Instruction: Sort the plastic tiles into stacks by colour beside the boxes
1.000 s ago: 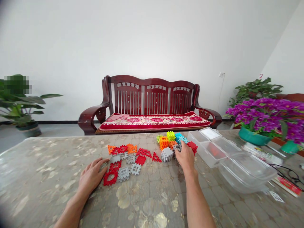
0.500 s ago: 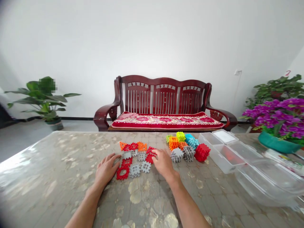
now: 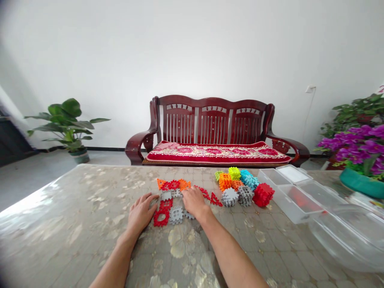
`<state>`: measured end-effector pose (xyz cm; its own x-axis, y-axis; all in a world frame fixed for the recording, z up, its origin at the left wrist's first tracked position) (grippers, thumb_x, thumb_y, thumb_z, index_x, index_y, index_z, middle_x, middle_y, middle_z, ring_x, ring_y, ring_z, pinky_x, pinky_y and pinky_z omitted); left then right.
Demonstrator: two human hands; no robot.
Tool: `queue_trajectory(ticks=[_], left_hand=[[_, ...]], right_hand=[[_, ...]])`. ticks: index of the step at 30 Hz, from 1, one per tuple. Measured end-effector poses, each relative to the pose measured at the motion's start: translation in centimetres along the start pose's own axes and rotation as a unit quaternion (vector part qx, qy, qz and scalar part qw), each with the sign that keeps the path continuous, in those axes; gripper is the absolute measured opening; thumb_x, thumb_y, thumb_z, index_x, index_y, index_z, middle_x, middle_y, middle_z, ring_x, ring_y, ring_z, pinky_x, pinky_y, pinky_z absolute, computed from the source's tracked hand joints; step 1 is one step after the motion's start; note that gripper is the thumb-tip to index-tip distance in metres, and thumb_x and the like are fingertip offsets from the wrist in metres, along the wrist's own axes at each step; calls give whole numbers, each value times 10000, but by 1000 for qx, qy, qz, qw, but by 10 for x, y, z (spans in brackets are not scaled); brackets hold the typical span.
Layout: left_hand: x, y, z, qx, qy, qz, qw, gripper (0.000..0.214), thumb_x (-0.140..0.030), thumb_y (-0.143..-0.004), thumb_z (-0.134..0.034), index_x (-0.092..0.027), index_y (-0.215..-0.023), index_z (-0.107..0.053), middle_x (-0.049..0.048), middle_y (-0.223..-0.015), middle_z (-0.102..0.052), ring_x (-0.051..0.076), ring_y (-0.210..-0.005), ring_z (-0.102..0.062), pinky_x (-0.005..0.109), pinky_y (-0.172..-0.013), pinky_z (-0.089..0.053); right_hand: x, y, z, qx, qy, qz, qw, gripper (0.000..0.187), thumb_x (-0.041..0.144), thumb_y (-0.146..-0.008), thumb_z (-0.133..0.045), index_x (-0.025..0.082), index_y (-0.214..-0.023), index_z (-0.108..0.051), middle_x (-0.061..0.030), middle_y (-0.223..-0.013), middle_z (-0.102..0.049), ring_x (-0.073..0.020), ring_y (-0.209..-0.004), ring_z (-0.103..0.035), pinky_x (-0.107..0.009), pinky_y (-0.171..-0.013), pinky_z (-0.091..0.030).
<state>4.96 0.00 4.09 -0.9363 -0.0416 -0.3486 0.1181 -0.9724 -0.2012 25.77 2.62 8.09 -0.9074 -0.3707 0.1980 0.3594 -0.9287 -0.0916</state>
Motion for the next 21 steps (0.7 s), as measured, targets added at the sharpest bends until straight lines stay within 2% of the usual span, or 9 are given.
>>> queue_trajectory(ticks=[2, 5, 8, 10, 11, 14, 16, 21], left_hand=[[0, 0, 0, -2, 1, 1, 1000, 372, -304, -905, -495, -331, -1235, -664, 53, -1416, -573, 268, -1306, -494, 442, -1061, -375], [0, 0, 0, 0, 1, 2, 1000, 379, -302, -902, -493, -328, -1240, -662, 55, -1424, -567, 273, -1304, -499, 450, -1064, -375], [-1, 0, 0, 5, -2, -1, 1000, 389, -310, -908, -476, -321, -1252, -658, 62, -1430, -560, 280, -1311, -496, 455, -1063, -381], [-2, 0, 0, 6, -4, -2, 1000, 389, -317, -912, -469, -319, -1252, -659, 66, -1429, -559, 282, -1315, -493, 456, -1063, -384], [-2, 0, 0, 7, -5, -1, 1000, 388, -318, -914, -466, -318, -1251, -659, 67, -1428, -559, 283, -1318, -491, 457, -1063, -384], [-1, 0, 0, 11, -7, 1, 1000, 389, -318, -917, -463, -319, -1257, -653, 67, -1429, -557, 282, -1323, -486, 458, -1066, -378], [-1, 0, 0, 10, -6, -1, 1000, 387, -323, -921, -460, -320, -1259, -649, 67, -1428, -557, 277, -1318, -489, 455, -1067, -375], [-1, 0, 0, 7, -3, -4, 1000, 375, -324, -923, -458, -322, -1241, -657, 64, -1417, -567, 269, -1308, -493, 447, -1062, -372]], right_hand=[[-10, 1, 5, -7, -7, -17, 1000, 235, 223, -935, -501, 237, -1071, -693, -86, -1058, -732, -227, -1034, -647, -317, -891, -442], [-36, 6, 17, -28, -63, -41, 997, 300, 255, -922, -529, 265, -1192, -658, -45, -1107, -735, -198, -1027, -661, -277, -861, -451], [-62, 13, 19, 20, -130, -33, 991, 340, 213, -838, -596, 279, -1156, -699, 1, -1059, -750, -177, -976, -675, -240, -825, -455], [-75, 17, 17, 55, -132, -35, 989, 383, 163, -784, -612, 261, -1141, -712, 1, -1018, -752, -178, -940, -677, -243, -820, -461], [-80, 19, 18, 51, -126, -41, 990, 417, 138, -770, -607, 243, -1161, -704, -16, -1047, -744, -183, -972, -668, -253, -852, -459], [-86, 26, 23, -28, -100, -58, 993, 457, 100, -777, -570, 169, -1219, -666, -96, -1217, -678, -208, -1159, -591, -298, -1009, -402], [-84, 36, 22, -72, -94, -74, 990, 437, 114, -797, -560, 156, -1221, -656, -112, -1241, -660, -214, -1199, -564, -314, -1054, -375], [-75, 67, 11, -103, -65, -137, 983, 494, 227, -798, -613, 175, -1289, -601, -123, -1266, -641, -258, -1241, -532, -358, -1061, -381]])
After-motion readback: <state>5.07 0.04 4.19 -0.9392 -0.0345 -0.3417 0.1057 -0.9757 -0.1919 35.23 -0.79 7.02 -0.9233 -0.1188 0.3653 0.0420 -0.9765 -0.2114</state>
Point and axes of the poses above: each hand's wrist, its own y-axis away from the middle knuckle, its own z-axis out of the back of the hand, x = y × z, the point moved 7 cm from there along -y, towards the middle knuckle
